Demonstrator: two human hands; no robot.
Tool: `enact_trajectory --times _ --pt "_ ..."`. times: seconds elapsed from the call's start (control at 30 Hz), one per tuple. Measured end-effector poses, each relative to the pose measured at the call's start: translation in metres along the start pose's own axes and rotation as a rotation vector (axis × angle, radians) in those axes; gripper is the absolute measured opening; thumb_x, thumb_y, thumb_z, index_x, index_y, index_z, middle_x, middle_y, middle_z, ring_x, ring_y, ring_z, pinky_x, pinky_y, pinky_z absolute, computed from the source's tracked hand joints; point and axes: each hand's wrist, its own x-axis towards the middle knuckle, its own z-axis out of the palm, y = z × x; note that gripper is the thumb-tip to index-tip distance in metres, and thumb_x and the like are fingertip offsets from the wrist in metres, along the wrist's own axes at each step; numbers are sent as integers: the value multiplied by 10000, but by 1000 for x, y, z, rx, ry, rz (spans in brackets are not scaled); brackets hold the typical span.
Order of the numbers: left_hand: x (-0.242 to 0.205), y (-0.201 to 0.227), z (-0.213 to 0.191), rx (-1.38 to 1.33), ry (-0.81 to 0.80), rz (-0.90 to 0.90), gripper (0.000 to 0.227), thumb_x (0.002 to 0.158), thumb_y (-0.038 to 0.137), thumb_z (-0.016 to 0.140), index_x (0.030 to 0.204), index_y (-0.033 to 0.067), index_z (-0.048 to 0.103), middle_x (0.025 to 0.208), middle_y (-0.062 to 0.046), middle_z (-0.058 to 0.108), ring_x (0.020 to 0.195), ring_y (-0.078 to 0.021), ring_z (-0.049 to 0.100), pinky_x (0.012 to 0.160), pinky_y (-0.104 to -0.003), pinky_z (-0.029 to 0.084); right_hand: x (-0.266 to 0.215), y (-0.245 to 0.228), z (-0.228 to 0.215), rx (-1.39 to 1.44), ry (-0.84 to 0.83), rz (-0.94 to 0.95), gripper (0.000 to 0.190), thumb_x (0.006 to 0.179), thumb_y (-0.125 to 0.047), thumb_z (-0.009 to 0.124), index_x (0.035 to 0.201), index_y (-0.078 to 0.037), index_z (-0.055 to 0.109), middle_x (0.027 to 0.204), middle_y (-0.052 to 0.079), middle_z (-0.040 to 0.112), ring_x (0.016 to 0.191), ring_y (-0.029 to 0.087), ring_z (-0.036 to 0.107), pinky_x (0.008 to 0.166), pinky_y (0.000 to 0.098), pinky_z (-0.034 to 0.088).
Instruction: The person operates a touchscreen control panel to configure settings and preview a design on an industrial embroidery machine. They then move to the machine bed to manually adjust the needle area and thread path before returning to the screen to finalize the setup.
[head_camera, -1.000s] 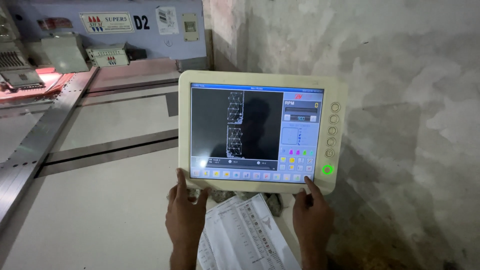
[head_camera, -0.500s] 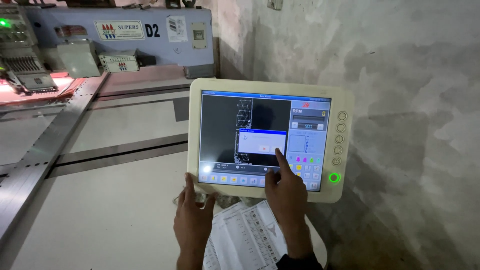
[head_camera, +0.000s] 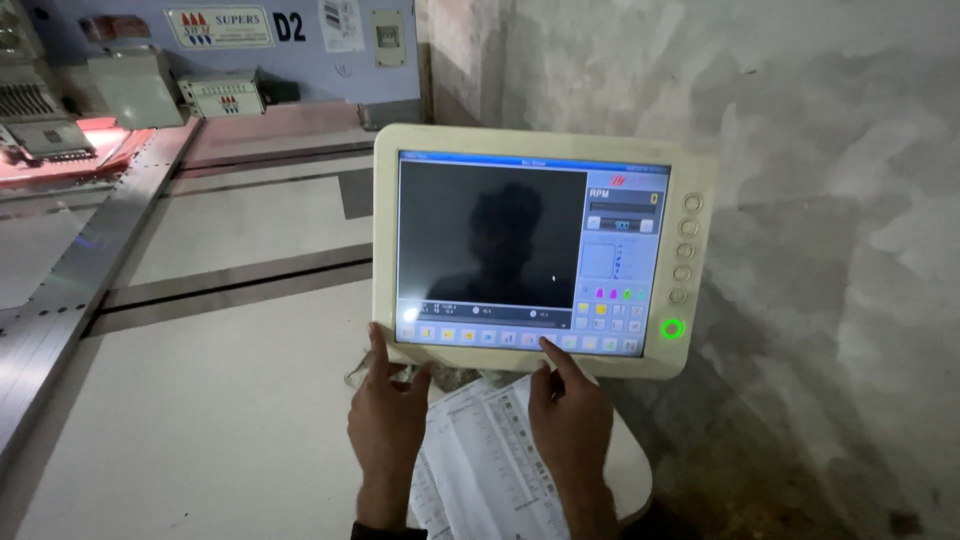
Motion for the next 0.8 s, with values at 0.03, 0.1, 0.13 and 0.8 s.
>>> enact_trajectory --times 0.03,0.1,0.13,0.8 --pt "0 -3 1 4 -3 -5 923 872 397 718 1657 371 232 1200 41 762 1031 -185 748 866 -469 570 -2 2 0 -2 -5 6 383 953 -236 605 1305 -218 756 482 -9 559 450 125 457 495 342 402" --pt "3 -6 5 -6 19 40 937 879 376 731 1663 344 217 1171 47 764 947 -172 755 799 -460 594 0 7 0 -27 30 35 313 969 -244 628 1235 -216 789 604 -1 727 483 109 547 472 310 409" --pt "3 -7 5 -3 16 37 937 879 376 731 1663 344 217 1171 47 764 947 -172 755 799 -460 594 -1 9 -1 -29 28 38 313 969 -244 628 1235 -216 789 604 -1 727 483 109 547 472 310 409" --pt "2 -3 1 41 -24 -24 912 889 484 677 1659 417 193 1219 86 737 1044 -130 710 831 -403 558 -5 -3 14 11 -30 114 380 972 -298 605 1319 -267 755 502 -1 586 467 116 469 505 339 400"
